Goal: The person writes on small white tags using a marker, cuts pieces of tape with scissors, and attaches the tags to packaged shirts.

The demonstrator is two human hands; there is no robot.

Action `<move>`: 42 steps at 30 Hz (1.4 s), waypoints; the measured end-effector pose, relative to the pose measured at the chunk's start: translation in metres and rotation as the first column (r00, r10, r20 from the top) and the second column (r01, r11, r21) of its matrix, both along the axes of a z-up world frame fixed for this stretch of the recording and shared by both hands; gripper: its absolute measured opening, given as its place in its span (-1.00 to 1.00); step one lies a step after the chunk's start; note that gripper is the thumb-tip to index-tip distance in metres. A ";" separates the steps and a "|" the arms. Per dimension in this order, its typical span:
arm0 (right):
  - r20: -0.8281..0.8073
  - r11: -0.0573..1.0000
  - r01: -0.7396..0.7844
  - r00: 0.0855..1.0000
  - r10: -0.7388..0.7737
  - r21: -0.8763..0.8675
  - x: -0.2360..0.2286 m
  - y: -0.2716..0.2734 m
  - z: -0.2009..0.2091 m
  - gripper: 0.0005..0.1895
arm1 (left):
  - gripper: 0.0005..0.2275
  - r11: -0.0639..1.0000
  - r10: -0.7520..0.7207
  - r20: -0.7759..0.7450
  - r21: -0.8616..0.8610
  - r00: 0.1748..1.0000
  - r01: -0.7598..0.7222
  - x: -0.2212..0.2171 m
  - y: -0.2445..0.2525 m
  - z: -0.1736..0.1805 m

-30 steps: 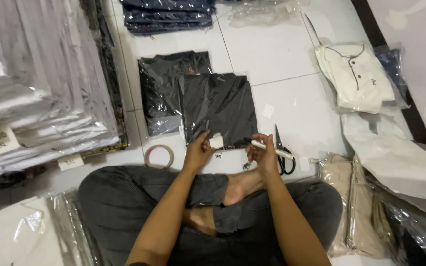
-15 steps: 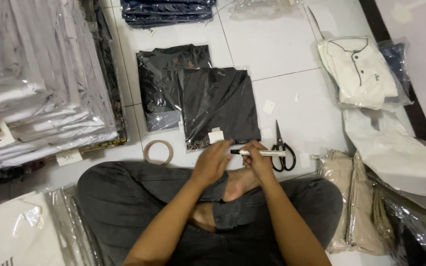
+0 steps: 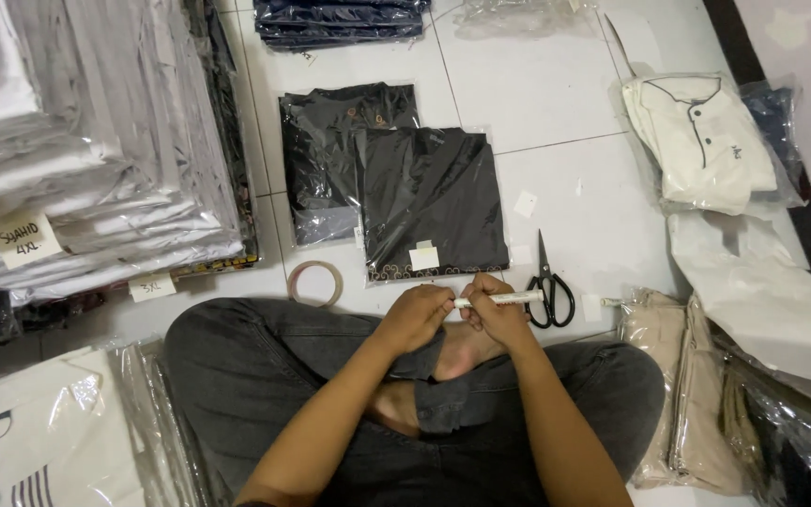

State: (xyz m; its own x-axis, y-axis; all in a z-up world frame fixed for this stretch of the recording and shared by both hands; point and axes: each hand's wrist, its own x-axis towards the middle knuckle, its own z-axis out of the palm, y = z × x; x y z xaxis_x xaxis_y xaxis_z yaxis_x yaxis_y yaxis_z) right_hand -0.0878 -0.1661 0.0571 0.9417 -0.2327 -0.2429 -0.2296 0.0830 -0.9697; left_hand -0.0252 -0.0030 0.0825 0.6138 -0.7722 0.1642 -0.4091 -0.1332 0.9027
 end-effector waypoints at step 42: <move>0.042 0.972 -0.132 0.989 0.143 -0.197 0.073 -0.024 -0.080 -0.87 | -0.87 0.959 0.232 0.051 0.153 0.971 -0.237 0.086 0.001 -0.065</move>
